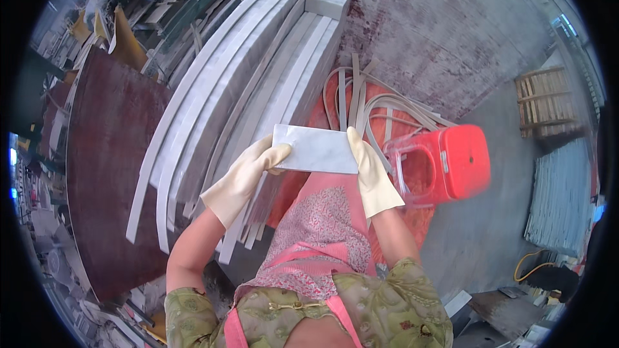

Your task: The person repeatedly picks up rectangular white plasterboard pieces from a conveyor belt and stacks them on a nearby surface. The person also briefly moves a red plastic stool and a yellow dustpan to clear space before resuming stacking.

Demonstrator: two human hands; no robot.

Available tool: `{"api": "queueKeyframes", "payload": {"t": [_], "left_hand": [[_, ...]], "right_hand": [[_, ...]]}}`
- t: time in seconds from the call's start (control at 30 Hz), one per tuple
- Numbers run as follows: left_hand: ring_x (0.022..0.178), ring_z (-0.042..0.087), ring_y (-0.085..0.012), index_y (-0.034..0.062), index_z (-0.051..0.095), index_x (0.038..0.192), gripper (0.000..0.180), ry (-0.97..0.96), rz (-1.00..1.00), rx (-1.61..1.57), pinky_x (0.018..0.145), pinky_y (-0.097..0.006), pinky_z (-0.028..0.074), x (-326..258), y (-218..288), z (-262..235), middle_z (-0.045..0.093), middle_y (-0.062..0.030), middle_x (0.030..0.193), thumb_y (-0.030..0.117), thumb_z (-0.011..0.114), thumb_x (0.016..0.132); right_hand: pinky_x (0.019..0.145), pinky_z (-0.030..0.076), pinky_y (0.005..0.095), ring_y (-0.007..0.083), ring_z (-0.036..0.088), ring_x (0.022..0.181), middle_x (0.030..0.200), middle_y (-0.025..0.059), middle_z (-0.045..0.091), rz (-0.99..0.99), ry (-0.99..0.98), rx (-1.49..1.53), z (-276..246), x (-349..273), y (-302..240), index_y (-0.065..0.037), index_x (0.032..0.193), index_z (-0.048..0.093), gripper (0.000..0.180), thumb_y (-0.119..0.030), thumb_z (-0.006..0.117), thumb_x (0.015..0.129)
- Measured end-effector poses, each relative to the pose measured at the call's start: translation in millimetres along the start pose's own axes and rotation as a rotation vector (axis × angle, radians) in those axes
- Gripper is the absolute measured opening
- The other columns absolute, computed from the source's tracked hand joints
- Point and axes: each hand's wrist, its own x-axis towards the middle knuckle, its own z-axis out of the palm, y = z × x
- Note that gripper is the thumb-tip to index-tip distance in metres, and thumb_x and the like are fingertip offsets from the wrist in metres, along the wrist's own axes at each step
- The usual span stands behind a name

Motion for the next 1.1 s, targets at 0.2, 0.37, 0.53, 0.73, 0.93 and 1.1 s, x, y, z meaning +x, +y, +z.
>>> {"api": "queueKeyframes", "payload": {"t": [0.2, 0.37, 0.53, 0.73, 0.93, 1.1], "left_hand": [[0.107, 0.063, -0.0171, -0.0042, 0.063, 0.149, 0.082, 0.098, -0.092, 0.068, 0.091, -0.033, 0.049, 211.3, 38.5, -48.2, 0.072, -0.0095, 0.123, 0.061, 0.067, 0.098], [0.100, 0.063, -0.0177, 0.0004, 0.068, 0.144, 0.071, 0.261, -0.282, 0.044, 0.089, -0.032, 0.050, 383.4, 64.4, -85.7, 0.073, -0.0087, 0.121, 0.057, 0.063, 0.102], [0.124, 0.063, -0.0208, 0.0081, 0.063, 0.154, 0.066, 0.345, -0.497, 0.033, 0.103, -0.034, 0.050, 489.8, 148.4, -97.8, 0.065, -0.0093, 0.147, 0.055, 0.049, 0.111], [0.145, 0.055, -0.0220, 0.0281, 0.061, 0.160, 0.067, 0.310, -0.734, 0.014, 0.116, -0.042, 0.047, 565.0, 171.8, -128.4, 0.057, -0.0064, 0.163, 0.067, 0.048, 0.107], [0.150, 0.052, -0.0265, 0.0224, 0.054, 0.165, 0.076, 0.423, -0.755, 0.028, 0.118, -0.042, 0.048, 591.4, 152.2, -137.4, 0.054, -0.0106, 0.167, 0.070, 0.050, 0.107], [0.151, 0.052, -0.0269, 0.0028, 0.047, 0.166, 0.081, 0.511, -0.605, -0.129, 0.121, -0.040, 0.047, 586.8, 191.1, -118.6, 0.053, -0.0146, 0.166, 0.064, 0.045, 0.113]], "right_hand": [[0.114, 0.047, 0.0351, 0.0222, 0.066, 0.131, 0.136, 0.0145, 0.074, 0.121, 0.038, 0.035, -11.6, 191.7, -77.2, 0.007, 0.138, 0.071, 0.073, -0.058, 0.050, 0.115], [0.114, 0.046, 0.0378, 0.0219, 0.068, 0.126, 0.136, 0.0108, 0.075, 0.365, 0.126, 0.145, -54.0, 358.2, -93.1, 0.002, 0.142, 0.070, 0.081, -0.071, 0.053, 0.109], [0.083, 0.064, 0.0438, 0.0266, 0.076, 0.104, 0.126, 0.0136, 0.076, 0.554, 0.165, 0.143, -85.0, 474.7, -95.6, -0.003, 0.140, 0.069, 0.078, -0.072, 0.051, 0.109], [0.093, 0.063, 0.0509, 0.0329, 0.073, 0.117, 0.143, 0.0208, 0.068, 0.748, 0.142, 0.256, -83.9, 542.1, -121.0, -0.001, 0.157, 0.054, 0.086, -0.072, 0.046, 0.110], [0.087, 0.063, 0.0535, 0.0368, 0.072, 0.116, 0.141, 0.0245, 0.067, 0.864, 0.177, 0.357, -95.6, 579.9, -100.0, 0.000, 0.154, 0.053, 0.083, -0.070, 0.044, 0.111], [0.072, 0.061, 0.0488, 0.0359, 0.073, 0.090, 0.128, 0.0259, 0.070, 0.882, 0.006, 0.606, -119.8, 588.9, -61.3, 0.002, 0.152, 0.050, 0.090, -0.077, 0.042, 0.108]]}}
